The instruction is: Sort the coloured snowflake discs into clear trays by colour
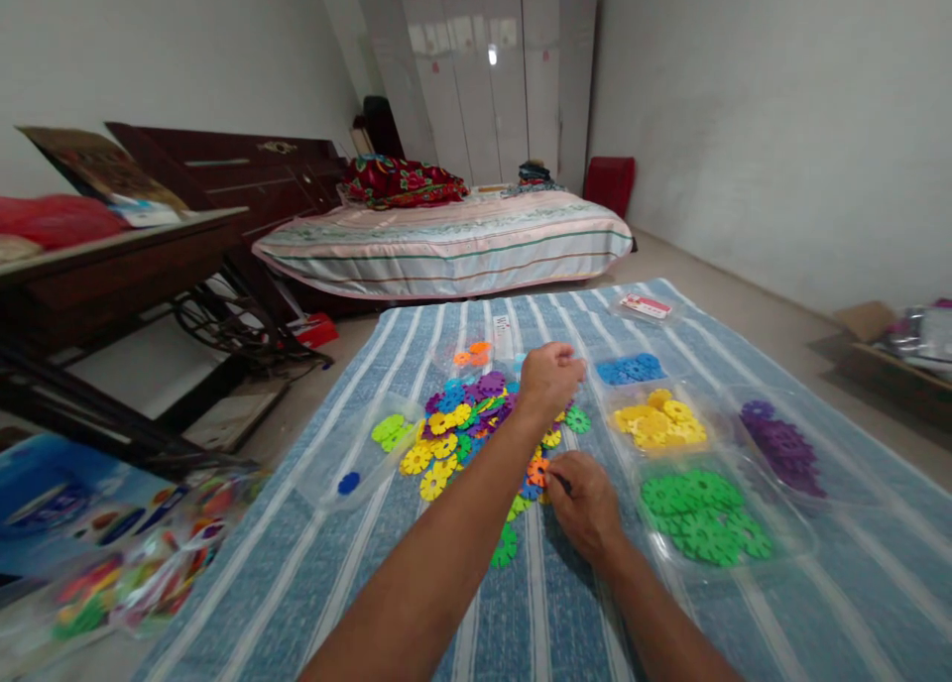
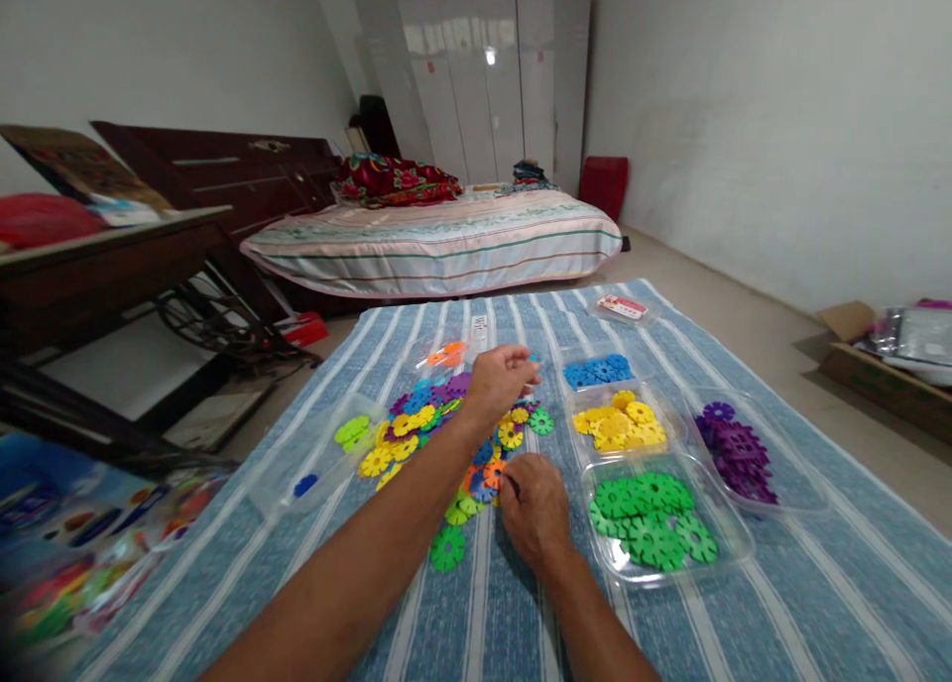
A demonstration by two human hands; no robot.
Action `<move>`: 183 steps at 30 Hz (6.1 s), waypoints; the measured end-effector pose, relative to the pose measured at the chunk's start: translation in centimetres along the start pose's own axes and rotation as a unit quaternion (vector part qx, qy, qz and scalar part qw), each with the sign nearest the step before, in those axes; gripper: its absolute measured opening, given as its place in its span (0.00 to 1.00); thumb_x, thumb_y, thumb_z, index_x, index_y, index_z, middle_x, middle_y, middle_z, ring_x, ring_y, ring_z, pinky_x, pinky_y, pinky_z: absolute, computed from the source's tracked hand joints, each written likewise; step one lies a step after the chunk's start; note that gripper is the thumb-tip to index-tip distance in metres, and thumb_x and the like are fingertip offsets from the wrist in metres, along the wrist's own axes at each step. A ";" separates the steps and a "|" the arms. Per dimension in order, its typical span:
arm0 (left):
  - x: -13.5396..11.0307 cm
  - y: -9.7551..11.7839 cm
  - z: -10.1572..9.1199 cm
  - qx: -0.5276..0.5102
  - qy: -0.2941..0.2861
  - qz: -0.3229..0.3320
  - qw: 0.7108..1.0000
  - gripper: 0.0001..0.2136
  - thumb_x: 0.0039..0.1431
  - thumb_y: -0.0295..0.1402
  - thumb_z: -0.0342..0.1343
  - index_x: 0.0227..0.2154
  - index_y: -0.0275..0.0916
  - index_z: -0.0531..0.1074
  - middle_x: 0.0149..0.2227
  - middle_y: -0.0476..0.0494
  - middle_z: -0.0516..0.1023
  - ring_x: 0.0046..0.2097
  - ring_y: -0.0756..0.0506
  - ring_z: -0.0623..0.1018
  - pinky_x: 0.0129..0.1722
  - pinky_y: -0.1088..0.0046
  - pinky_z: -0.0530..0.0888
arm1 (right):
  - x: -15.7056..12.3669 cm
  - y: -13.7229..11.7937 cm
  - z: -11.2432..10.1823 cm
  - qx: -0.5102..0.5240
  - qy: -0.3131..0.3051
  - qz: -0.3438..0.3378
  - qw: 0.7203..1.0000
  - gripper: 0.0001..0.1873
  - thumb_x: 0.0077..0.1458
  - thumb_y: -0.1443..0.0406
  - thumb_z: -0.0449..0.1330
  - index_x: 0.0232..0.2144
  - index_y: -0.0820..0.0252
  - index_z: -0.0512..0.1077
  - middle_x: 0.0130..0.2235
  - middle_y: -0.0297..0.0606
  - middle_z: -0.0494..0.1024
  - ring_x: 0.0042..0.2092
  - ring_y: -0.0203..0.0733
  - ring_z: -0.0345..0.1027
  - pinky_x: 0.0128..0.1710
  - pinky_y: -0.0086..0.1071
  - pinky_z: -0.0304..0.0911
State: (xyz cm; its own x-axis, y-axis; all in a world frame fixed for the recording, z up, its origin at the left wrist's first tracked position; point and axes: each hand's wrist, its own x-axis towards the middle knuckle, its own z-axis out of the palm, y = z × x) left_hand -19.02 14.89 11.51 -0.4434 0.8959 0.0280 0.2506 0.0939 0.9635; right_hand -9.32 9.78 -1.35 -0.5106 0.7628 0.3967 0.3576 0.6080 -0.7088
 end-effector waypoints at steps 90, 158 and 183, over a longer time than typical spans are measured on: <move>-12.2 -11.3 -10.5 0.510 0.076 0.093 0.852 0.10 0.56 0.31 0.48 0.36 0.38 0.73 0.37 0.41 0.77 0.42 0.43 0.73 0.45 0.65 0.69 | 0.2 0.1 -0.3 -0.016 -0.010 0.009 1.000 0.09 0.53 0.66 0.52 0.26 0.58 0.72 0.32 0.36 0.74 0.38 0.39 0.63 0.42 0.31 0.56; -8.3 -7.2 -8.6 0.530 0.026 0.128 0.838 0.11 0.55 0.25 0.47 0.40 0.37 0.70 0.46 0.40 0.72 0.49 0.43 0.69 0.49 0.65 0.67 | -0.4 0.2 -0.4 -0.017 -0.040 0.014 0.999 0.11 0.54 0.63 0.50 0.26 0.58 0.72 0.31 0.37 0.74 0.37 0.41 0.64 0.38 0.32 0.54; -6.4 -4.9 -10.4 0.300 0.054 0.021 0.952 0.05 0.46 0.32 0.53 0.26 0.38 0.71 0.27 0.49 0.76 0.33 0.47 0.75 0.35 0.71 0.70 | 0.3 -0.1 0.1 -0.013 0.001 0.008 1.000 0.09 0.52 0.68 0.52 0.25 0.58 0.71 0.29 0.35 0.73 0.36 0.38 0.63 0.39 0.30 0.54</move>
State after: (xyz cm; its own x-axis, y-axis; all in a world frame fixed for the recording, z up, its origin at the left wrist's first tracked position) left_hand -26.35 4.21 9.39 -0.4998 0.8576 0.1214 0.7022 0.3192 0.6364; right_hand -9.57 9.89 -1.24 -0.5038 0.7724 0.3866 0.3849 0.6015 -0.7001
